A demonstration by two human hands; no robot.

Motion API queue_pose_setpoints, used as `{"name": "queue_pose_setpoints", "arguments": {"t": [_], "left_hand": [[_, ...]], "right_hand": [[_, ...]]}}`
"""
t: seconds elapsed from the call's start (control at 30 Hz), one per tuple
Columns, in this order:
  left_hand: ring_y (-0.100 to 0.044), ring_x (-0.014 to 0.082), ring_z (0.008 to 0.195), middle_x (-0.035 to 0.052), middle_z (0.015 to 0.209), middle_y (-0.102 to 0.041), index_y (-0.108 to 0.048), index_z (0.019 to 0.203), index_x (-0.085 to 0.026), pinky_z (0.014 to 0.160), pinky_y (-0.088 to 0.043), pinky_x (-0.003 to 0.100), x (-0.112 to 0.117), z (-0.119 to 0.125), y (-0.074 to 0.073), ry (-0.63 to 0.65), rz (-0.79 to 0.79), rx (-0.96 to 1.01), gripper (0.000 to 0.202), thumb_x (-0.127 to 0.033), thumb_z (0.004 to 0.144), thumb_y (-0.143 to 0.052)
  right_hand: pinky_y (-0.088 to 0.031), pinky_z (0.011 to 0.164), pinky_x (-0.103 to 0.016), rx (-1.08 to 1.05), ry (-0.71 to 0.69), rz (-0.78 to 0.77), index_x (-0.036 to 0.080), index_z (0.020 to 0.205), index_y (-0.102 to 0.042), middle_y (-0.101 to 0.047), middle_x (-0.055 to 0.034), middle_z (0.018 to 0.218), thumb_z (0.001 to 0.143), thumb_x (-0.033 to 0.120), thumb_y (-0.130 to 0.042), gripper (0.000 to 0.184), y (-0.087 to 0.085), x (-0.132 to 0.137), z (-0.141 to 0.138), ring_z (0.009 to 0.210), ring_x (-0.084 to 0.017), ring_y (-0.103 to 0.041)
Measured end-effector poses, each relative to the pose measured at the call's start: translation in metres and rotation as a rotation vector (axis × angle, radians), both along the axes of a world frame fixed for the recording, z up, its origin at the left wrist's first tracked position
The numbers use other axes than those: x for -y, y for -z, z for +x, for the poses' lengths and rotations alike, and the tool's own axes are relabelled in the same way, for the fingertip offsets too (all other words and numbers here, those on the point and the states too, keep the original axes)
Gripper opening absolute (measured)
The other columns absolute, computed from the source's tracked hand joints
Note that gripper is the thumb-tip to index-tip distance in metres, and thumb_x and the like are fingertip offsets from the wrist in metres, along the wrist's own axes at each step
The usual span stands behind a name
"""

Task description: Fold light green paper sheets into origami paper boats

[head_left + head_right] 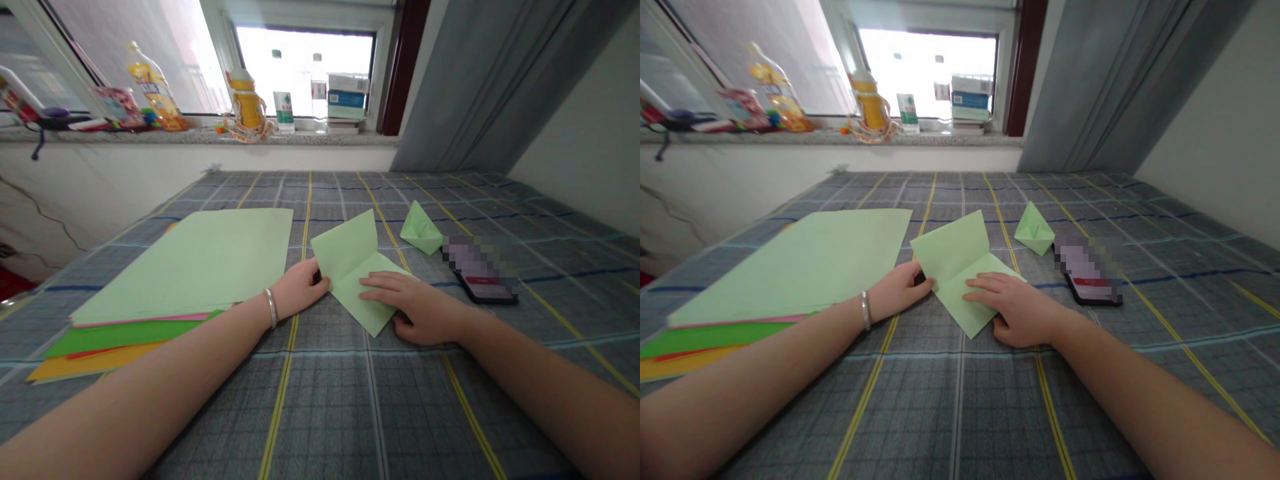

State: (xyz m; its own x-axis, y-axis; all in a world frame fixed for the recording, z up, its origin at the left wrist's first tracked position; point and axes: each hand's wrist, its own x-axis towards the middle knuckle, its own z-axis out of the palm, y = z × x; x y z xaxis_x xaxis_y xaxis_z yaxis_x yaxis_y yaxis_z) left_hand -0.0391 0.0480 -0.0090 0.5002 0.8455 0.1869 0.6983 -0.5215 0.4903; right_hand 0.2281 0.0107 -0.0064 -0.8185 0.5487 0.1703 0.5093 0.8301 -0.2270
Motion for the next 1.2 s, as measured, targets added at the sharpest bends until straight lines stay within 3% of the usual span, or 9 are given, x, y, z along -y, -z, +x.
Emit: {"name": "queue_pose_setpoints", "arguments": {"t": [0.13, 0.27, 0.47, 0.63, 0.77, 0.87, 1.0, 1.1, 1.2], "left_hand": [[-0.054, 0.0153, 0.063, 0.0018, 0.076, -0.061, -0.059, 0.090, -0.015, 0.061, -0.045, 0.028, 0.000, 0.000, 0.001, 0.017, 0.001, 0.015, 0.016, -0.021, 0.079, -0.048], [-0.057, 0.0162, 0.070, 0.0022, 0.079, -0.062, -0.060, 0.089, -0.016, 0.068, -0.048, 0.029, 0.002, -0.001, 0.003, 0.077, -0.001, 0.038, 0.016, -0.022, 0.078, -0.050], [-0.059, 0.0213, 0.095, 0.0052, 0.097, -0.065, -0.061, 0.096, -0.018, 0.089, -0.047, 0.035, 0.000, -0.002, 0.006, 0.222, 0.063, 0.077, 0.021, -0.021, 0.078, -0.050], [-0.059, 0.0231, 0.099, 0.0069, 0.102, -0.065, -0.062, 0.097, -0.018, 0.091, -0.046, 0.037, -0.001, 0.001, 0.007, 0.237, 0.129, -0.021, 0.022, -0.020, 0.077, -0.052], [-0.058, 0.0231, 0.102, 0.0078, 0.103, -0.065, -0.063, 0.096, -0.017, 0.094, -0.045, 0.037, -0.002, 0.001, 0.006, 0.257, 0.112, -0.025, 0.020, -0.021, 0.078, -0.053], [-0.058, 0.0224, 0.101, 0.0064, 0.100, -0.066, -0.063, 0.093, -0.017, 0.094, -0.045, 0.036, 0.000, 0.000, 0.004, 0.303, 0.089, -0.021, 0.018, -0.020, 0.077, -0.054], [-0.058, 0.0227, 0.099, 0.0053, 0.095, -0.067, -0.064, 0.091, -0.018, 0.094, -0.044, 0.038, 0.002, 0.002, 0.003, 0.283, 0.092, -0.009, 0.018, -0.019, 0.075, -0.056], [-0.059, 0.0213, 0.092, 0.0042, 0.091, -0.066, -0.064, 0.090, -0.019, 0.088, -0.047, 0.036, 0.004, 0.003, 0.003, 0.231, 0.034, 0.032, 0.017, -0.018, 0.076, -0.055], [-0.059, 0.0188, 0.083, 0.0026, 0.088, -0.065, -0.063, 0.091, -0.019, 0.080, -0.049, 0.032, 0.006, 0.005, 0.003, 0.142, -0.036, 0.091, 0.017, -0.019, 0.078, -0.052]], "right_hand": [[-0.037, 0.103, -0.036, -0.030, -0.022, 0.055, 0.020, 0.119, -0.061, -0.060, -0.0060, 0.127, 0.078, 0.011, -0.052, 0.044, -0.003, 0.000, -0.003, 0.116, -0.019, -0.053], [-0.045, 0.085, -0.032, -0.046, 0.045, 0.097, 0.020, 0.102, -0.067, -0.069, -0.0053, 0.101, 0.091, 0.025, -0.047, 0.024, -0.007, 0.004, -0.008, 0.094, -0.018, -0.061], [-0.041, 0.071, -0.029, -0.099, 0.227, 0.126, 0.018, 0.083, -0.065, -0.068, -0.0048, 0.081, 0.094, 0.030, -0.041, 0.028, -0.003, 0.003, -0.013, 0.079, -0.018, -0.060], [-0.036, 0.063, -0.027, -0.177, 0.434, 0.078, 0.019, 0.078, -0.062, -0.067, -0.0035, 0.076, 0.094, 0.033, -0.039, 0.032, 0.002, -0.010, -0.019, 0.070, -0.016, -0.060], [-0.030, 0.055, -0.026, -0.203, 0.550, 0.058, 0.019, 0.068, -0.056, -0.061, -0.0016, 0.062, 0.094, 0.035, -0.039, 0.034, -0.004, -0.005, -0.028, 0.059, -0.014, -0.055], [-0.027, 0.055, -0.027, -0.144, 0.513, 0.095, 0.019, 0.070, -0.056, -0.062, -0.0012, 0.063, 0.095, 0.038, -0.037, 0.037, -0.009, 0.008, -0.035, 0.058, -0.014, -0.055], [-0.024, 0.053, -0.029, 0.017, 0.573, 0.161, 0.020, 0.074, -0.061, -0.068, -0.0027, 0.067, 0.095, 0.038, -0.037, 0.036, -0.007, 0.013, -0.039, 0.057, -0.016, -0.058], [-0.028, 0.054, -0.029, -0.013, 0.648, 0.191, 0.021, 0.083, -0.065, -0.071, -0.0032, 0.075, 0.095, 0.038, -0.039, 0.033, -0.003, 0.005, -0.035, 0.064, -0.017, -0.062], [-0.036, 0.062, -0.028, -0.108, 0.613, 0.281, 0.022, 0.093, -0.067, -0.074, -0.0032, 0.090, 0.095, 0.035, -0.042, 0.029, -0.002, -0.001, -0.029, 0.076, -0.018, -0.065]]}}
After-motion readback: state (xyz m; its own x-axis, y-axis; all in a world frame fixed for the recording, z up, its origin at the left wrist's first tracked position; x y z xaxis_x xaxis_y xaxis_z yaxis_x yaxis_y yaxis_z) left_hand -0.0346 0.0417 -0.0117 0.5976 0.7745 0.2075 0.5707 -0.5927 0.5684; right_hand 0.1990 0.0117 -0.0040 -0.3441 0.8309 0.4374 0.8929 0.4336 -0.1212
